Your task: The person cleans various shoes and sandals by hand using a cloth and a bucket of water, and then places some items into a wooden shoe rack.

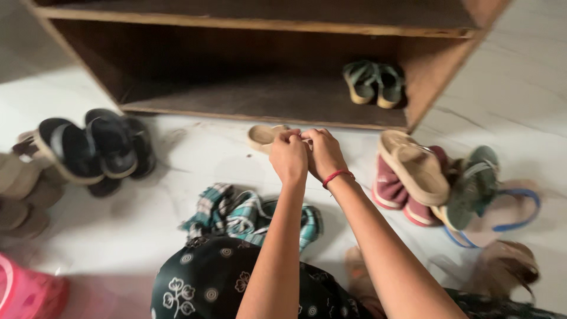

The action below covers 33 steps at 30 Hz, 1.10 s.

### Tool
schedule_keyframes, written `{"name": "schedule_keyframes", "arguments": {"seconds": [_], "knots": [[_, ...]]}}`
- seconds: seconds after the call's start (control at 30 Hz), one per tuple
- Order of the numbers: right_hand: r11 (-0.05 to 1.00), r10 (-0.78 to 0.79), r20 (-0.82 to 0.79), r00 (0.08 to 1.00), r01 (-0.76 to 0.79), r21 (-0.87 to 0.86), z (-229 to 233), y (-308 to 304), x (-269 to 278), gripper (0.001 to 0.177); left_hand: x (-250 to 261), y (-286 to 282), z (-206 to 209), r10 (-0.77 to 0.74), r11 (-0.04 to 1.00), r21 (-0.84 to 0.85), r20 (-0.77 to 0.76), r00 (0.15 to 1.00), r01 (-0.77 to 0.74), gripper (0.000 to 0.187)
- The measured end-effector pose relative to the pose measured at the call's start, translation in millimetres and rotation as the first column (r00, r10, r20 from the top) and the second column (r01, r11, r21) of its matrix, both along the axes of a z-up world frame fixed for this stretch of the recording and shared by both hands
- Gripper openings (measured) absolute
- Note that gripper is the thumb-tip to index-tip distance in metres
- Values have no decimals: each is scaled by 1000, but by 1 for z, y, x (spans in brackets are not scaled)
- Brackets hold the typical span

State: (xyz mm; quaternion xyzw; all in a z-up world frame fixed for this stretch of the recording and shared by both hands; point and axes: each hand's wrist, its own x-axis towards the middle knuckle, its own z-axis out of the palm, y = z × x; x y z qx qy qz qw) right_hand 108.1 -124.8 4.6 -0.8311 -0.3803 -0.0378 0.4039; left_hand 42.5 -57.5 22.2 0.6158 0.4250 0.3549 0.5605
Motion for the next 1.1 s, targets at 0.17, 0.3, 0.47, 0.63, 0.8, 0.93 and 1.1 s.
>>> {"name": "schedule_keyframes", "arguments": {"seconds": [0.17,0.3,0.47,0.63,0.8,0.93,1.1], "knots": [[995,-99,41,994,98,23,2,-46,30,19,31,-45,12,-96,995,-37,35,995,97,30],[990,-119,-15,993,119,74,-11,-64,46,18,47,-63,7,-101,995,-20,-11,995,101,29],[987,-131,-36,991,134,85,-29,-66,63,17,69,-66,-12,-132,990,-50,-27,991,130,30],[973,-189,-123,974,202,109,-38,-90,83,18,106,-85,-30,-121,992,20,-15,993,121,29],[959,-276,23,961,273,77,-32,-128,109,17,130,-118,-19,-199,979,23,-72,977,201,27],[948,-299,-39,953,302,102,-34,-150,118,19,136,-137,-12,-287,958,-25,-50,957,286,27],[943,-333,-34,942,332,-24,-33,-137,105,19,123,-125,-23,-266,962,-83,-63,962,260,28]]}}
